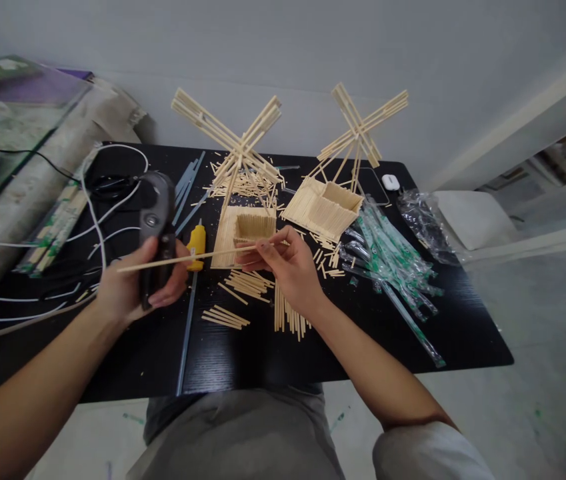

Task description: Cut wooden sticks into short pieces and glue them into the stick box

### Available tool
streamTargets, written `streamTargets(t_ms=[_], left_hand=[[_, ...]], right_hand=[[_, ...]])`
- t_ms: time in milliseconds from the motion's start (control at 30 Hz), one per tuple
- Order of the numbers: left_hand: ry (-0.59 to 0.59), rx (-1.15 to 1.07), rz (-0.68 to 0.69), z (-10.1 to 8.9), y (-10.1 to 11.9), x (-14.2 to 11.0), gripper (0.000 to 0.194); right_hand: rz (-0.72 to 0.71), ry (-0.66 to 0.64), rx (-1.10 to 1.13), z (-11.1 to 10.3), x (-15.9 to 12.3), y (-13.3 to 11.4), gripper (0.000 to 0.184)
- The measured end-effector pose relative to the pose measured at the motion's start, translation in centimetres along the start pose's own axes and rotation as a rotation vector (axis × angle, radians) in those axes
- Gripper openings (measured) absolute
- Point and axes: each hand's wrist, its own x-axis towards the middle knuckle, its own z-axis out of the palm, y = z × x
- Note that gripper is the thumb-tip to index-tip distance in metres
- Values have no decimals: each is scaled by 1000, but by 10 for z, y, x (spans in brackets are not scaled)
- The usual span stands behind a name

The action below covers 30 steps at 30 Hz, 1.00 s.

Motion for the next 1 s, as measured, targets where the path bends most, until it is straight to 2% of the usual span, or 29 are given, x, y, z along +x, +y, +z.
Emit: streamTargets(t_ms=[167, 400, 600, 800, 900, 1000], left_hand=[[218, -56, 282, -5, 19, 2, 50], [401, 138, 495, 1, 13, 3, 22], [444, 237, 511, -2, 5, 1, 19], [455, 329, 484, -1, 1, 1, 20], [448, 385, 490, 2, 1, 0, 21], [427, 444, 489, 2, 1, 0, 23]], right_hand=[[-55, -6, -312, 1, -3, 7, 41], [-61, -287, -919, 9, -16, 29, 21], [-252, -395, -1306, 21, -31, 40, 23], [-312, -509, -1656, 33, -38, 33, 36], [-369, -514, -1654, 33, -37, 33, 43], [-371, -398, -1381, 25, -30, 33, 46]])
